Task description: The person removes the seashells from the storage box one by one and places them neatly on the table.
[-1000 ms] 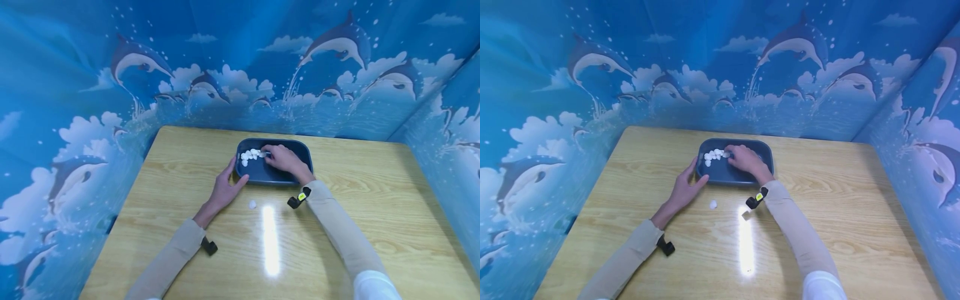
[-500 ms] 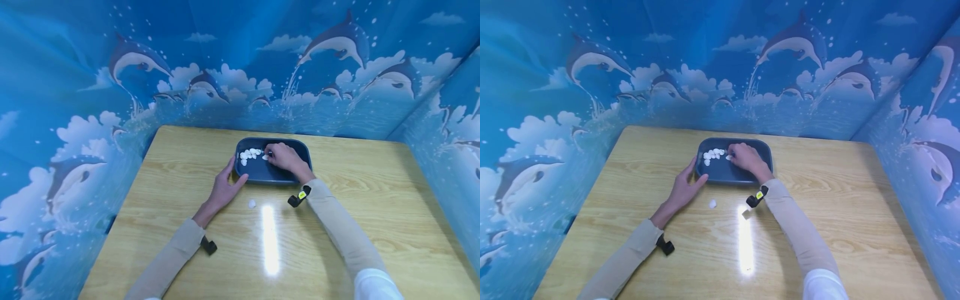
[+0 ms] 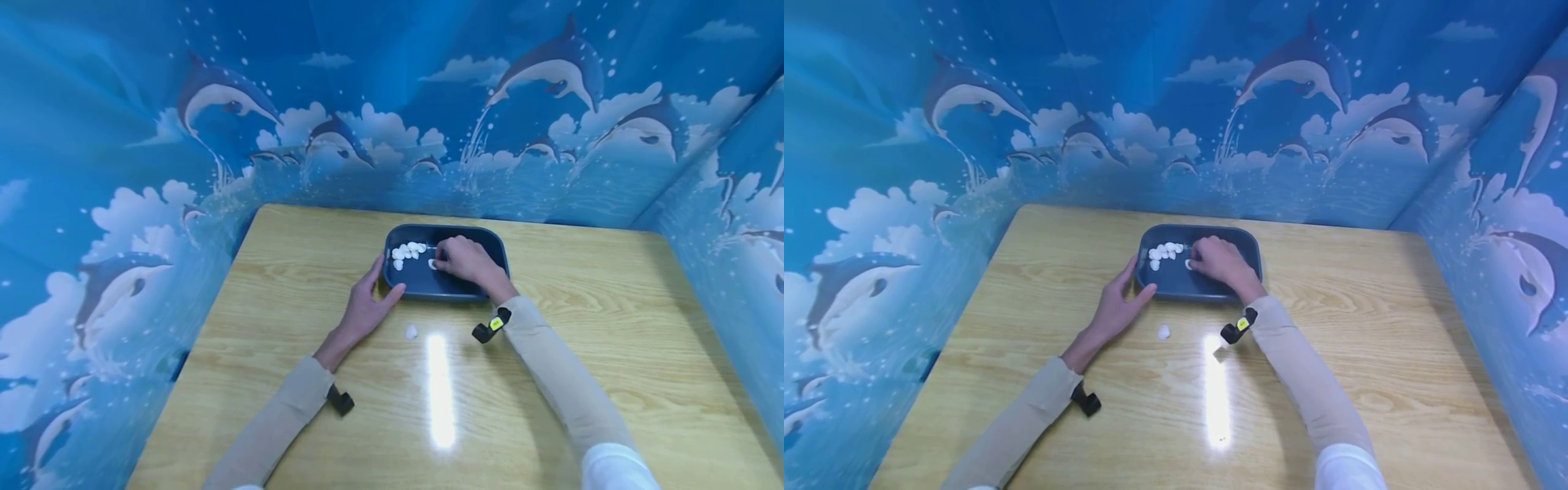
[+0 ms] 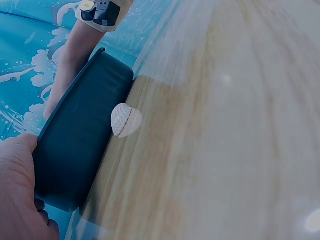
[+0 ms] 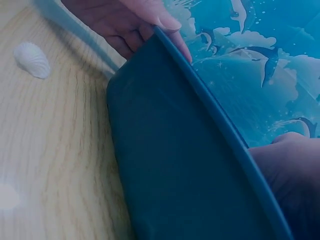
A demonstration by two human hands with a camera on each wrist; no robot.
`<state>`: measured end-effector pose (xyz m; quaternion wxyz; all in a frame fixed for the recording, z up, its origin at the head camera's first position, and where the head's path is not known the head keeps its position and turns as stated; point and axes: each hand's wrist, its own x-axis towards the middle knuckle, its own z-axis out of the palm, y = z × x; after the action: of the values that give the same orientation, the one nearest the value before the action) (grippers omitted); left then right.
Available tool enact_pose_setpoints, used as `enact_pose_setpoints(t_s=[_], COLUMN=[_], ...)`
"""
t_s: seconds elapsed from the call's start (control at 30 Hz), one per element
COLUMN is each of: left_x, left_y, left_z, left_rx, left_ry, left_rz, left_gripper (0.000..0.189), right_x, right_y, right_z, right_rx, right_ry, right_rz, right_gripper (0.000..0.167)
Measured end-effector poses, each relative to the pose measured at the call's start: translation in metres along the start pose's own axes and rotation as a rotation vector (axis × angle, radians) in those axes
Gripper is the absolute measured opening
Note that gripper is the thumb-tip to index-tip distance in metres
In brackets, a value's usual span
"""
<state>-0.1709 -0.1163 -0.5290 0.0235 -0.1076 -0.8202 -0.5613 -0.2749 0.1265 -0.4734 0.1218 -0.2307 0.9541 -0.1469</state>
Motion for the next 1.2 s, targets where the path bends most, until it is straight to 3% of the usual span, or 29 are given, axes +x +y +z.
enact_pose_setpoints(t_s=[0.17, 0.33, 1.2], left_x=[-0.0012, -0.0014, 0.0012], left_y=[-0.0002, -0.0003, -0.0024], left_z=[0.0001, 0.0001, -0.0006], left_rx=[0.009, 0.016, 0.02], left_ry=[0.003, 0.008, -0.002], left_rz=[-0.009, -0.008, 0.007], left_gripper=[0.083, 0.081, 0.082], right_x=[-0.0044, -0.0067, -0.006], right_y=[0.0006, 0.003, 0.0028], right_z=[-0.0022, -0.0018, 0.0029], right_rx=[0.033, 0.083, 0.087], right_ry=[-0.005, -0.082, -0.123], right_rz=[-0.05, -0.062, -0.074], right_gripper=[0.022, 0.034, 0.029])
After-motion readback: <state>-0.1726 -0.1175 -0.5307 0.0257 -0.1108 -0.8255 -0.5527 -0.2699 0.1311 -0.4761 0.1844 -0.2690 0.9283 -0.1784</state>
